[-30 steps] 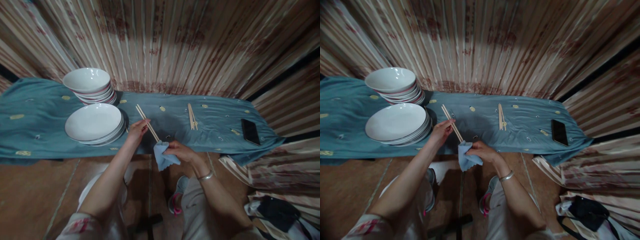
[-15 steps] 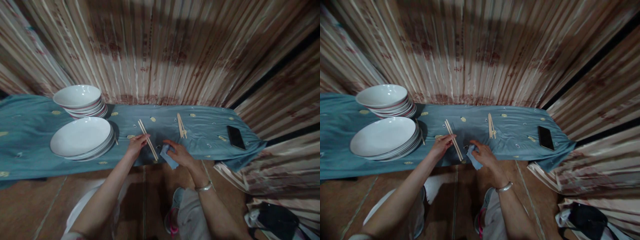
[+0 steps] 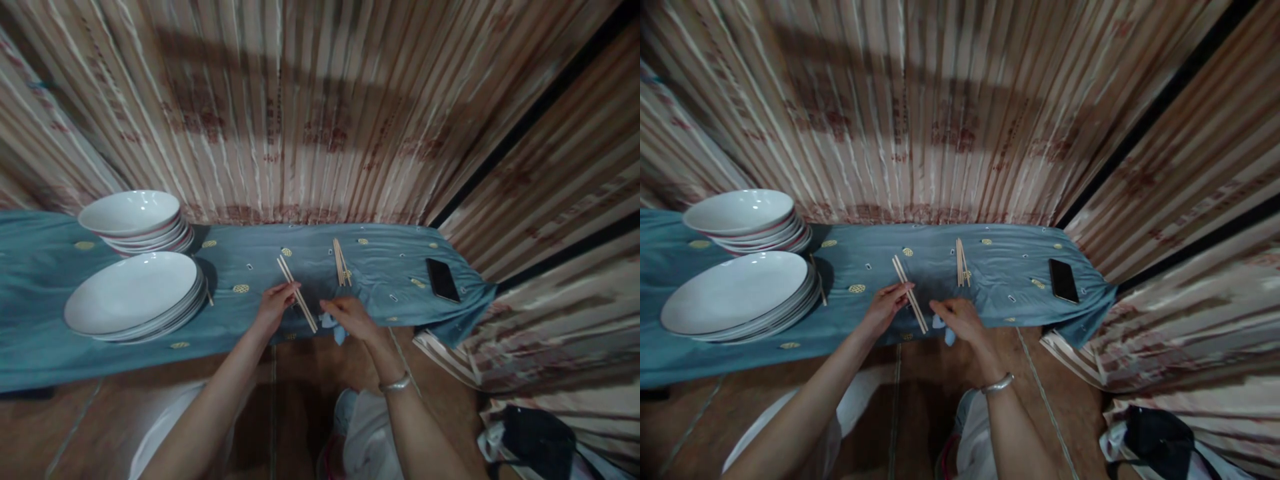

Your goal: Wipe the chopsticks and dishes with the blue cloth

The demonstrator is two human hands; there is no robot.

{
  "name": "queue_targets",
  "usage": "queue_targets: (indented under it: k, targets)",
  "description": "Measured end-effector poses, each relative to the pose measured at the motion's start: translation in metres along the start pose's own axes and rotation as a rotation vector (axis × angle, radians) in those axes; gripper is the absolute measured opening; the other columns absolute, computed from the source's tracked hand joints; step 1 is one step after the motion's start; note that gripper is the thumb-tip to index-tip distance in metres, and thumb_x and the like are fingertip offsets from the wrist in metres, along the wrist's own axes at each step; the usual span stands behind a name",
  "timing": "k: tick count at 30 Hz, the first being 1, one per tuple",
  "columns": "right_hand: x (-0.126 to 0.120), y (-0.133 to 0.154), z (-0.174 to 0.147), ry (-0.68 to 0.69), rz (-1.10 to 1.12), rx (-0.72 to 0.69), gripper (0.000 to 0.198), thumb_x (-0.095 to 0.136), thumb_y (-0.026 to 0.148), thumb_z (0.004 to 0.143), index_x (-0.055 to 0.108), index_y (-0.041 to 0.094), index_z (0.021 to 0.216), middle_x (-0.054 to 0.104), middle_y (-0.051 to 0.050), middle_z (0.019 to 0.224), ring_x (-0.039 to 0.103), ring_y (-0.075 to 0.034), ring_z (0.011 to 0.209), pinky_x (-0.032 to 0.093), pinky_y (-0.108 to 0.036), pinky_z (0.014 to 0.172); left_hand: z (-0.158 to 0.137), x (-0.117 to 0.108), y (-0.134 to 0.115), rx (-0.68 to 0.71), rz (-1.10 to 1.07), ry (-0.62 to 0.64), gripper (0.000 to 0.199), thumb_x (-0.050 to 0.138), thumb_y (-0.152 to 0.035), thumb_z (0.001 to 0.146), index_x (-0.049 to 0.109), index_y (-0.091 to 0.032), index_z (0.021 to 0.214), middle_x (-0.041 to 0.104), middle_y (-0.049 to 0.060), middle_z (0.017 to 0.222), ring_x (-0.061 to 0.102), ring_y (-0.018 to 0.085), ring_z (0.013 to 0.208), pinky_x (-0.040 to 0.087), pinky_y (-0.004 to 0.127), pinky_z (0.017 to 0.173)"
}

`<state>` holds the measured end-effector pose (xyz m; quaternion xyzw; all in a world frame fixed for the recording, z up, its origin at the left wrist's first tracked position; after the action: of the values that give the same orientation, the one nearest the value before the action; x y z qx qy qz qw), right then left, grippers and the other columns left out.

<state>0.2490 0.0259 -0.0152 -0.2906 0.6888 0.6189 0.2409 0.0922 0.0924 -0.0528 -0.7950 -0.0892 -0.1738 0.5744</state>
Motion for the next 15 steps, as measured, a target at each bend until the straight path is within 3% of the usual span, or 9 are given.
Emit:
queue_targets:
  k: [4, 7, 11, 15]
  targets:
    - [-0.011, 0.003, -0.002, -0.105, -0.002, -0.028, 0.022, 0.055, 0.031, 0.081, 0.074, 0.019, 0.083, 0.072, -0.002, 0.078, 0.064, -0.015, 0.072, 0.043, -0.023, 0.068, 0.005, 0.012, 0.005, -0.023, -0.009, 0.006, 0.031, 0.082, -0.036, 0.043, 0.073, -0.015, 0.064, 0.066, 0.003, 0.064, 0.052, 0.007, 0.055, 0.043, 0.02, 0.055]
    - [-0.017, 0.006, -0.004, -0.144, 0.023, -0.045, 0.021, 0.057, 0.031, 0.081, 0.073, 0.021, 0.091, 0.073, -0.002, 0.084, 0.066, -0.016, 0.076, 0.045, -0.024, 0.071, 0.012, 0.026, 0.007, -0.025, -0.021, 0.012, 0.03, 0.083, -0.034, 0.043, 0.073, -0.015, 0.064, 0.066, 0.002, 0.064, 0.053, 0.007, 0.055, 0.043, 0.02, 0.055]
    - [-0.026, 0.003, -0.006, -0.182, 0.03, -0.029, 0.023, 0.057, 0.037, 0.083, 0.074, 0.022, 0.085, 0.073, -0.002, 0.077, 0.066, -0.017, 0.072, 0.045, -0.025, 0.068, 0.023, 0.049, 0.007, -0.014, -0.022, 0.03, 0.027, 0.083, -0.032, 0.044, 0.072, -0.015, 0.063, 0.066, 0.002, 0.064, 0.053, 0.007, 0.055, 0.043, 0.02, 0.056]
    - [-0.036, -0.005, -0.007, -0.225, 0.034, 0.013, 0.019, 0.059, 0.033, 0.081, 0.074, 0.022, 0.087, 0.074, -0.002, 0.084, 0.067, -0.017, 0.076, 0.047, -0.025, 0.071, 0.033, 0.071, 0.009, -0.003, -0.005, 0.064, 0.029, 0.083, -0.033, 0.041, 0.071, -0.015, 0.061, 0.066, 0.002, 0.061, 0.053, 0.008, 0.054, 0.043, 0.021, 0.056]
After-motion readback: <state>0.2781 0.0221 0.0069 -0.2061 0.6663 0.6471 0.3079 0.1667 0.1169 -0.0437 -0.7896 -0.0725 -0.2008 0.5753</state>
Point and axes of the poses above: each hand's wrist, its own z-axis towards the middle knuckle, its own x-axis out of the palm, y = z × x, the point moved 9 cm from there along z, towards the middle knuckle
